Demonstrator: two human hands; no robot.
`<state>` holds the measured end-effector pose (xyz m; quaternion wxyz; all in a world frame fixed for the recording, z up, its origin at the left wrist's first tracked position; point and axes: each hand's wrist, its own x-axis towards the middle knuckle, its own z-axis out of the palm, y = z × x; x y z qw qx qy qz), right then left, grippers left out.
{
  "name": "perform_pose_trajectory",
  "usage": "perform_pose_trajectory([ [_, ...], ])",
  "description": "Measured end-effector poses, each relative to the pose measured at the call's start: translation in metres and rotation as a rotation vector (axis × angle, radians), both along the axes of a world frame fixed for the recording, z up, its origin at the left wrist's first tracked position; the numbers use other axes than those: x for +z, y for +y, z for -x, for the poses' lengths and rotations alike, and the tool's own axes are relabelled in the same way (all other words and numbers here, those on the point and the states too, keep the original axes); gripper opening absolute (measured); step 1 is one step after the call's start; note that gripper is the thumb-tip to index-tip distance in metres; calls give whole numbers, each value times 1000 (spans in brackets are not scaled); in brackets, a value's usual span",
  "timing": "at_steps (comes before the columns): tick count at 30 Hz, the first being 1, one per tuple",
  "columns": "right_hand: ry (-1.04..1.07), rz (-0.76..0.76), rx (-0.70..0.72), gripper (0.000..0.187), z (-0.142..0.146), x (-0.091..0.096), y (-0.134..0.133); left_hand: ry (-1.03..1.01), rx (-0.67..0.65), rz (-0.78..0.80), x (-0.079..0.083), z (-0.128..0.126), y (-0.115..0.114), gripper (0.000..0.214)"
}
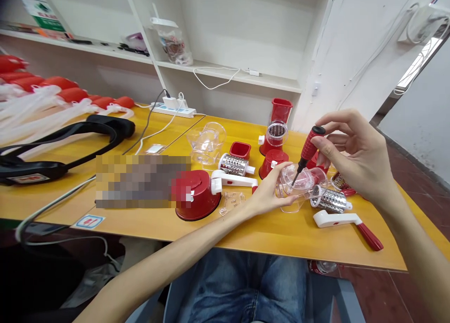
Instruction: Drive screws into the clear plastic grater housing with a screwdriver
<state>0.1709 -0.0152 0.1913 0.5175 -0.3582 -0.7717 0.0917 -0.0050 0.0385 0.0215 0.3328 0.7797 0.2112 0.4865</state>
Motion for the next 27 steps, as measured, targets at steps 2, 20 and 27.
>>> perform_pose_trajectory([
  [2,57,-38,1,22,3,-3,3,2,-4,-7,0,0,0,83],
  [20,84,12,-29,25,0,3,-13,-4,-8,9,1,0,0,84],
  [27,44,64,-81,17,9,3,-7,3,0,-5,0,0,0,83],
])
